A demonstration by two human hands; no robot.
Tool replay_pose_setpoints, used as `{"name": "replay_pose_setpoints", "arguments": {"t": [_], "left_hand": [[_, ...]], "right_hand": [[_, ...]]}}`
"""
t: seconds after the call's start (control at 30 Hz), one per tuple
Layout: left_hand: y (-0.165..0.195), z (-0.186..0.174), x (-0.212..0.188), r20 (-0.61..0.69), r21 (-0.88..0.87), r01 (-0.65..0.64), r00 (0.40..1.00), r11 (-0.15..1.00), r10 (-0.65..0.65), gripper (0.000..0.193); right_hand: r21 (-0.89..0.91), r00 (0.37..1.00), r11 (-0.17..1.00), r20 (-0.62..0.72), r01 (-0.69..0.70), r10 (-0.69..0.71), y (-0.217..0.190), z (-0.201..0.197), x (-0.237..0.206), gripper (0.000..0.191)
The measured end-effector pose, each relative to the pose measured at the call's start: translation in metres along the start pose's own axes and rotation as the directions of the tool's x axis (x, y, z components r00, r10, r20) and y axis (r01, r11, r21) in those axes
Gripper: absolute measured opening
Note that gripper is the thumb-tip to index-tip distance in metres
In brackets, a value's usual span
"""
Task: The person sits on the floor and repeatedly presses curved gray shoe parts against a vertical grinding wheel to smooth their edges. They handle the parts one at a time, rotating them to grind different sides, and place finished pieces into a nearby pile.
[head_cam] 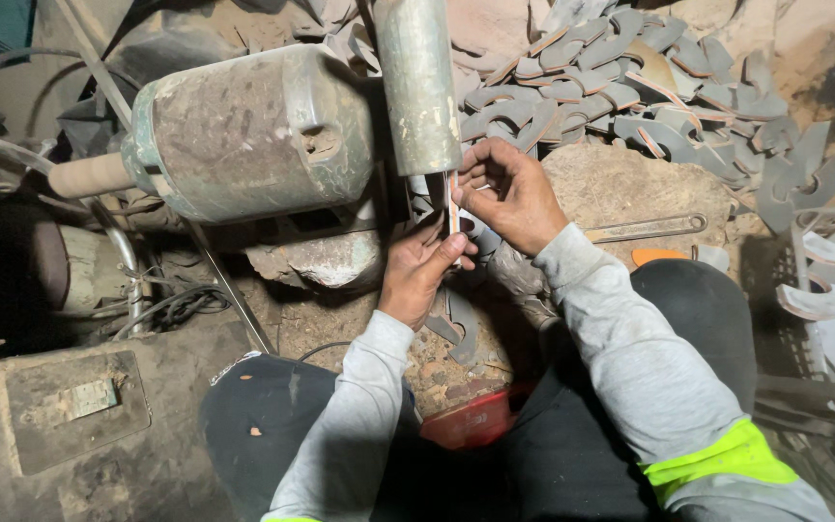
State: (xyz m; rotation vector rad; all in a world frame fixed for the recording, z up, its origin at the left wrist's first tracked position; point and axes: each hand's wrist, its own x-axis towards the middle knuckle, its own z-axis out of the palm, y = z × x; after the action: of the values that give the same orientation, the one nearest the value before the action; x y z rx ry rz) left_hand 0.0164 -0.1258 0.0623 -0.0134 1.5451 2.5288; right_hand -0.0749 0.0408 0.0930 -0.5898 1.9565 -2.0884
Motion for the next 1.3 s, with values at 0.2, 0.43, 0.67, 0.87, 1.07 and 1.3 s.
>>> {"name": "replay_pose_setpoints", "arguments": {"t": [0.2,0.43,0.67,0.87,1.07,1.3], "left_hand": [[-0.019,0.003,-0.024,-0.050,0.114,-0.009,0.999,0.993,0.014,0.067],[-0.019,0.000,-0.013,-0.057,0.220,-0.079,0.994,0.972,0.094,0.068],[-0.002,-0.003,-0.003,0.008,0.078,-0.040,0.999,0.996,0.040,0.051],[-0.016,-0.004,-0.017,-0.011,0.012,0.012,1.000,1.000,-0.012,0.059],[-0.051,0.004,-0.050,-0.169,-0.006,0.161,0.973,0.987,-0.160,0.060],[-0.035,0.014,-0.039,-0.237,0.442,-0.030,0.960,0.897,0.149,0.061]], "right_hand": [[-0.151,0.978,0.979,0.134,-0.139,0.160,0.000,-0.009,-0.013,0.029],[-0.085,0.987,0.987,0.074,-0.139,0.146,-0.016,-0.013,-0.015,0.038],[-0.017,1.000,1.000,0.021,0.019,-0.019,-0.009,-0.002,-0.003,0.026],[-0.041,0.999,0.999,0.038,-0.026,0.028,0.015,0.001,-0.010,0.025],[-0.226,0.940,0.962,0.268,-0.152,0.212,0.038,-0.007,-0.026,0.023],[-0.340,0.966,0.930,0.161,-0.140,0.204,0.014,-0.017,-0.024,0.029]]}}
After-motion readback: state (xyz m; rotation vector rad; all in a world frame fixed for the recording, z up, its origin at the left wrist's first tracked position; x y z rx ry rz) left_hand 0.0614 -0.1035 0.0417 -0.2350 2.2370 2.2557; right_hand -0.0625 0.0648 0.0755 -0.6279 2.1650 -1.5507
